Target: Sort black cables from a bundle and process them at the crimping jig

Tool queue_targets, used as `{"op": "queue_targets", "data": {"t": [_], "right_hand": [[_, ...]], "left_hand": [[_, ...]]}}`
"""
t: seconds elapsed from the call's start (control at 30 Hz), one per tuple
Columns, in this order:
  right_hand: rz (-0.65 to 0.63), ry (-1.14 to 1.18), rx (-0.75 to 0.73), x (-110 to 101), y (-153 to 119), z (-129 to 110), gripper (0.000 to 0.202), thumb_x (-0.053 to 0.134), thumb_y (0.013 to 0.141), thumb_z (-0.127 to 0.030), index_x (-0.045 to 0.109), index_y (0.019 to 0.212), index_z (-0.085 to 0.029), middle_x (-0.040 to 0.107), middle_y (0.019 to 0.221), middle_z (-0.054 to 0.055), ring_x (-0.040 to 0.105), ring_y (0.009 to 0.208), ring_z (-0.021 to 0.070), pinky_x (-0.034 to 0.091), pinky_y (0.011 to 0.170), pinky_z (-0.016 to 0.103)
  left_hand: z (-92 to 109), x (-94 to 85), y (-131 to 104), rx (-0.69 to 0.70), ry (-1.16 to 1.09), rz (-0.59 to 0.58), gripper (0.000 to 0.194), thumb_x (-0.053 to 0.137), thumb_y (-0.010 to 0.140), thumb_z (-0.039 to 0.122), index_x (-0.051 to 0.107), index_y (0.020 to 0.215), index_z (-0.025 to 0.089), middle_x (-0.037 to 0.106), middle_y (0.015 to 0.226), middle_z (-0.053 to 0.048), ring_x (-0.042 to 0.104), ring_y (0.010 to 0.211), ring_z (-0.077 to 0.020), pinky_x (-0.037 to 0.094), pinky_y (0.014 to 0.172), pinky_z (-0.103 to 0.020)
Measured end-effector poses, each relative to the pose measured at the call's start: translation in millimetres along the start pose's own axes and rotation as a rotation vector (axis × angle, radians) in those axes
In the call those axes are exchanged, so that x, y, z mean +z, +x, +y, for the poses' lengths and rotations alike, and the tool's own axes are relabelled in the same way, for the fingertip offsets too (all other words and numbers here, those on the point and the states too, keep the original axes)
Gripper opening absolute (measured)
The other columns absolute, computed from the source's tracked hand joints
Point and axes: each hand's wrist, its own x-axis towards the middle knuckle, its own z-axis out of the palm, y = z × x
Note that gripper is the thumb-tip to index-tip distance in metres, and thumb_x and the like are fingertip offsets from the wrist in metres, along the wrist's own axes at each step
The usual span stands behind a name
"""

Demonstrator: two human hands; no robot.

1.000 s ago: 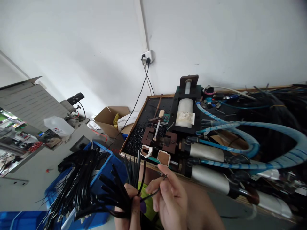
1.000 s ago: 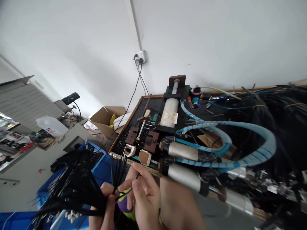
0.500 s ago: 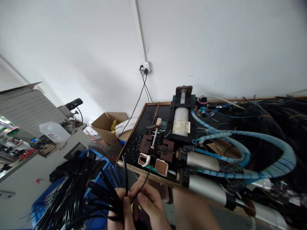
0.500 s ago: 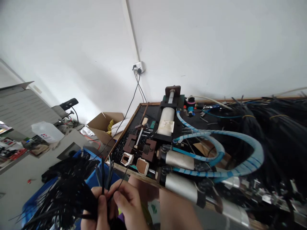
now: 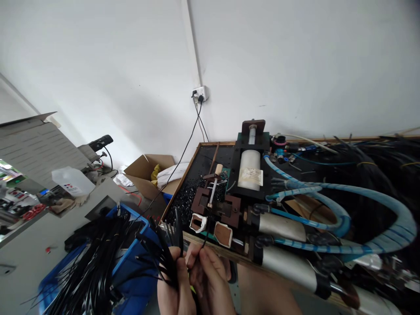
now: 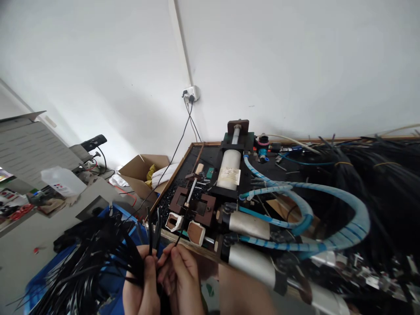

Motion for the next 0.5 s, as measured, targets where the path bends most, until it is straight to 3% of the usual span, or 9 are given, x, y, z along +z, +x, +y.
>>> {"op": "queue_targets", "data": {"t": [0.1,0.2,0.3,0.5], "right_hand": [[0.016,0.024,0.051,3.3,-0.1,-9.0,0.041,0.090,0.090,-0.058,0.078,0.088,-0.019,0.066,0.073,0.000,0.056,0.051,0.0070,0.037,0.046,0.014],[0.028,0.058,0.101,12.3,-2.6,-24.3,0.041,0.097,0.084,-0.055,0.078,0.084,-0.018,0.067,0.071,-0.001,0.056,0.052,0.0074,0.035,0.045,0.015],[0.057,0.107,0.116,18.9,-4.1,-34.6,0.039,0.103,0.077,-0.049,0.078,0.079,-0.019,0.070,0.071,0.000,0.058,0.053,0.0089,0.036,0.046,0.017],[0.041,0.154,0.143,20.7,-3.4,-38.2,0.036,0.106,0.073,-0.047,0.082,0.080,-0.020,0.074,0.071,0.002,0.056,0.051,0.0097,0.038,0.046,0.018]], "left_hand": [[-0.2,2.8,0.8,0.004,0.040,0.021,0.046,0.072,0.100,0.068,0.074,0.090,0.023,0.069,0.077,-0.001,0.065,0.071,-0.0185,0.055,0.068,-0.027],[2.0,7.3,-0.5,-0.044,0.017,0.051,0.047,0.074,0.098,0.069,0.074,0.092,0.022,0.069,0.077,-0.001,0.064,0.069,-0.0184,0.054,0.063,-0.026],[8.6,12.8,-1.5,-0.079,-0.060,0.019,0.048,0.075,0.097,0.069,0.073,0.086,0.022,0.066,0.073,0.000,0.061,0.064,-0.0186,0.052,0.058,-0.027],[19.2,15.6,0.2,-0.079,-0.100,-0.031,0.049,0.076,0.096,0.069,0.074,0.079,0.023,0.066,0.071,-0.001,0.062,0.066,-0.0184,0.054,0.062,-0.026]]}}
